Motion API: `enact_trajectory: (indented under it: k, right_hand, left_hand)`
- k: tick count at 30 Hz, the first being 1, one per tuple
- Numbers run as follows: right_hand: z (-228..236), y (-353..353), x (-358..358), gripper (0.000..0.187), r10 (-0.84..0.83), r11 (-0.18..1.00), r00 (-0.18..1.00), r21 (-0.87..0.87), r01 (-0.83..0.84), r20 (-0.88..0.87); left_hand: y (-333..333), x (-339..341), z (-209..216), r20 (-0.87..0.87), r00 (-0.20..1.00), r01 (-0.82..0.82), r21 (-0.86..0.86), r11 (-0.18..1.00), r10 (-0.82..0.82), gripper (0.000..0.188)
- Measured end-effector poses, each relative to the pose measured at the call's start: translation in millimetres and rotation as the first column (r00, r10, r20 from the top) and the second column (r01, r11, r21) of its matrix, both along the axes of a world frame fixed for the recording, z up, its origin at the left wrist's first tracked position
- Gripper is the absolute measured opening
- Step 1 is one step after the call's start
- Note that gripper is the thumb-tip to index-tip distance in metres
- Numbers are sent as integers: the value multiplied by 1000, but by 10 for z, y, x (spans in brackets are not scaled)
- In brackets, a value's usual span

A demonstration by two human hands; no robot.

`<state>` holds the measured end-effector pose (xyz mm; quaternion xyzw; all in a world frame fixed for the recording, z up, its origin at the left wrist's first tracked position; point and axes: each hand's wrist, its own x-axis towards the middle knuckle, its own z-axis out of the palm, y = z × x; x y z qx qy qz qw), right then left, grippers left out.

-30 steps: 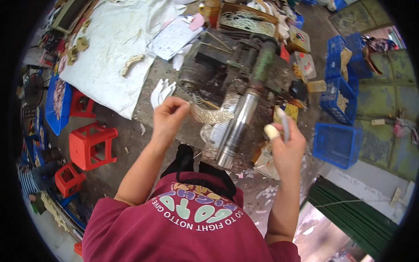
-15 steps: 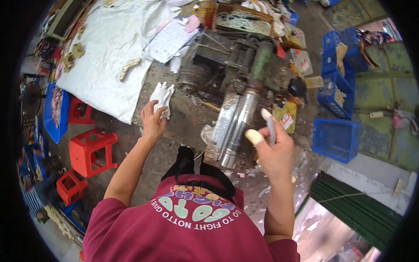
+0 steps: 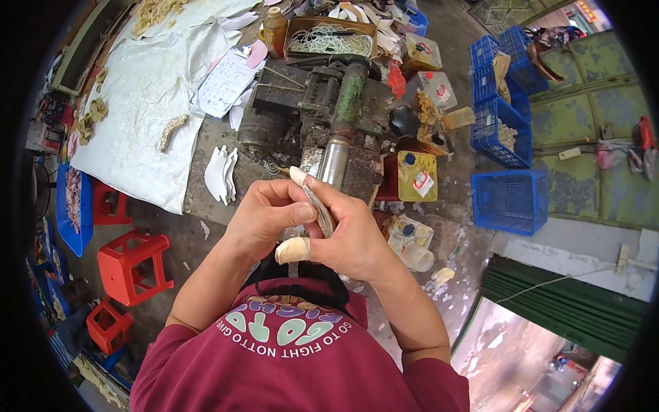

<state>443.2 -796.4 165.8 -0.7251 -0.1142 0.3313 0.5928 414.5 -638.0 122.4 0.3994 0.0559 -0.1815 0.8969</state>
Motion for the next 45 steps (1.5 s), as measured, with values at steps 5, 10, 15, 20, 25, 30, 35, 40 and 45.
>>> enact_trajectory:
  k: [5,10,15,20,25,30,35,40,45]
  right_hand:
    - [-75,-54,-4,92,1,997,974,-73,16,227]
    - [-194,-419,124,48,-219,976,967,23,218,129]
    - [-111,-801,274,46,-642,753,722,36,657,257]
    - [-76,-516,-6,53,-479,861,874,151,485,-79]
    - [-328,-679,144,47,-343,913,924,-173,371,171]
    - [-672,-465,156,47,-216,897,935,-322,303,280]
    - [-520,-363,176,48,-349,892,904,-207,401,247]
    - [-409,-444,186,46,-323,863,843,-231,448,430]
    - [-361,-352,113,47,-385,836,851,-256,486,357]
  left_hand:
    - [-110,-24,26,116,988,-126,252,959,99,11]
    - [-115,-30,62,224,966,-199,348,916,125,10]
    - [-185,8,-106,409,899,-352,466,812,155,7]
    - [-307,-24,52,470,883,-286,559,778,-13,14]
    - [-87,-106,-212,520,854,-469,745,475,26,29]
    - [-62,-146,-554,525,851,-501,820,276,-15,22]
    - [-17,-137,-770,501,858,-508,798,324,111,15]
    - [539,-129,-943,177,849,-475,667,574,497,9]
    - [1635,-202,-1322,604,683,-590,788,-178,411,6]
